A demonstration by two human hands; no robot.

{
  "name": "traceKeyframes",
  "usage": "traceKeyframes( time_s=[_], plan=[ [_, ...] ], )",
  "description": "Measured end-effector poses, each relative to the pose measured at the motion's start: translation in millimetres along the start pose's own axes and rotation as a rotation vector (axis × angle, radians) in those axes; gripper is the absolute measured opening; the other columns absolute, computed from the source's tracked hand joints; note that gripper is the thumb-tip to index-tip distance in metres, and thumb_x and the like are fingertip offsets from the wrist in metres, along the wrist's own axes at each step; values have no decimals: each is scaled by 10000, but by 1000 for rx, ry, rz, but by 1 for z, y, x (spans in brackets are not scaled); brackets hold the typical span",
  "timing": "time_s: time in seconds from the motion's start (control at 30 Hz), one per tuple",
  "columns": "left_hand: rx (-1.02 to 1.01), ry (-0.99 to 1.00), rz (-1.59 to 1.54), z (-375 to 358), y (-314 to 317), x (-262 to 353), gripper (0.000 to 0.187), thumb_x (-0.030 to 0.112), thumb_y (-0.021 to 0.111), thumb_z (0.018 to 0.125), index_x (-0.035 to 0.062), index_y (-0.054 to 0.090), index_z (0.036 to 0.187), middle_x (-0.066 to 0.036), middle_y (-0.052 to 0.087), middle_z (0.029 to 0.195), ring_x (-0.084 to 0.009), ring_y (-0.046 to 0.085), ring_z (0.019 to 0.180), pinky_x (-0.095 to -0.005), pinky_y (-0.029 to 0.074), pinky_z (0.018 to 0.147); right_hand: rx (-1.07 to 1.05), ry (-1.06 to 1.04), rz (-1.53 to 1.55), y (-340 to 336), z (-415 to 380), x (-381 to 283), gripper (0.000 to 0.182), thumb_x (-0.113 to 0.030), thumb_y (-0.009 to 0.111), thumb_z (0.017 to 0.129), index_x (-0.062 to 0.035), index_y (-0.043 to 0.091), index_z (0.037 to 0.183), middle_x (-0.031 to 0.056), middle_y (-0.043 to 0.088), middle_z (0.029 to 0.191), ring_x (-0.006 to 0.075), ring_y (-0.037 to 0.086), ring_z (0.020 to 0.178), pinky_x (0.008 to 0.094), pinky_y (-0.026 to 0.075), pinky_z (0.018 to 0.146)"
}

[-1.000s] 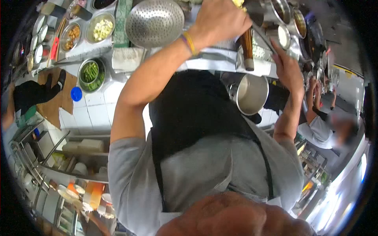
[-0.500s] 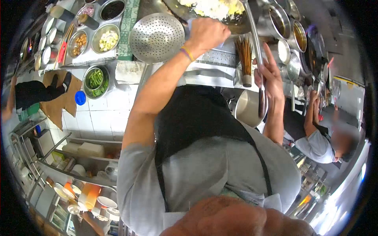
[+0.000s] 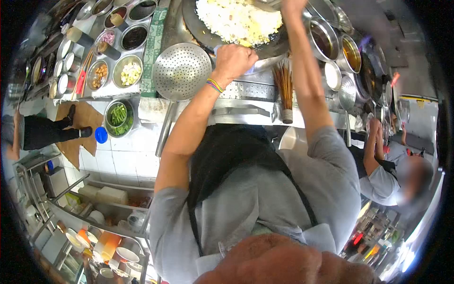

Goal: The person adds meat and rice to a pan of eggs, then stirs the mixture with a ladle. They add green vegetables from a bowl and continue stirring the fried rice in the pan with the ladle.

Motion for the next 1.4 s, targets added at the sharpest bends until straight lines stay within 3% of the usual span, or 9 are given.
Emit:
traceKeyframes(
  time_s=[0.1,0.3,0.5,0.57,0.63,0.7,0.9,1.1,1.4],
  plan=[
    [18,-38,-15,-1,4,-4,308,307,634,816,131,719,579,-149,639,566,-346,657,536,-465,537,553,31,-54,380,-7,30,-93,576,-441,659,987,-167,412,545,-48,396,472,106,350,357,293,245,359],
    [17,-43,-12,0,3,1,324,318,645,817,118,711,571,-151,635,558,-345,646,518,-457,532,542,-73,191,307,24,11,29,464,-376,637,1007,-170,468,627,-48,409,508,93,346,391,291,236,370],
    [24,-48,11,0,0,0,340,329,644,824,103,716,581,-167,650,585,-358,655,543,-461,542,567,-181,324,483,9,9,-80,389,-340,660,995,-161,526,677,-53,400,527,96,330,403,301,236,381],
    [-6,-73,16,6,-1,1,342,328,633,832,104,720,590,-168,654,593,-366,663,564,-478,552,605,-71,198,-217,7,-32,-84,355,-330,663,994,-143,552,713,-32,440,542,110,389,410,297,291,382],
    [-37,-67,19,2,3,1,337,329,629,835,106,727,602,-166,657,599,-367,666,573,-483,556,623,-440,347,308,21,-42,-13,324,-268,641,1000,-122,563,723,3,502,563,127,460,425,308,351,389],
    [-59,-67,29,-3,-2,7,342,341,624,842,104,734,622,-175,671,631,-368,674,594,-482,561,632,-460,259,123,21,-15,-52,365,-260,630,1006,-130,514,686,-28,459,538,111,434,410,295,326,374],
    [-39,-26,30,-2,-2,3,384,341,606,884,77,724,633,-184,671,645,-371,675,597,-483,559,609,190,214,306,-51,24,-39,388,-278,626,1001,-71,523,690,24,429,548,151,390,400,355,272,362],
    [-22,19,17,-1,-1,3,395,361,583,895,95,735,646,-185,679,650,-378,680,608,-495,559,621,-369,223,392,-58,-1,-73,466,-384,582,1026,-138,407,671,-19,308,528,135,273,397,316,244,420],
    [-146,-3,-17,-45,-68,69,344,293,611,861,72,723,623,-160,675,622,-339,676,567,-460,554,576,-549,372,299,-36,-75,-139,469,-347,631,1014,-128,413,660,-35,329,542,98,291,426,304,245,418]
  ],
)
Point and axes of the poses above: each hand's wrist, its own z-axis towards the middle knuckle, its own y-axis out of the palm, x = y × z, the point moved 1 cm from there along z, towards the middle knuckle
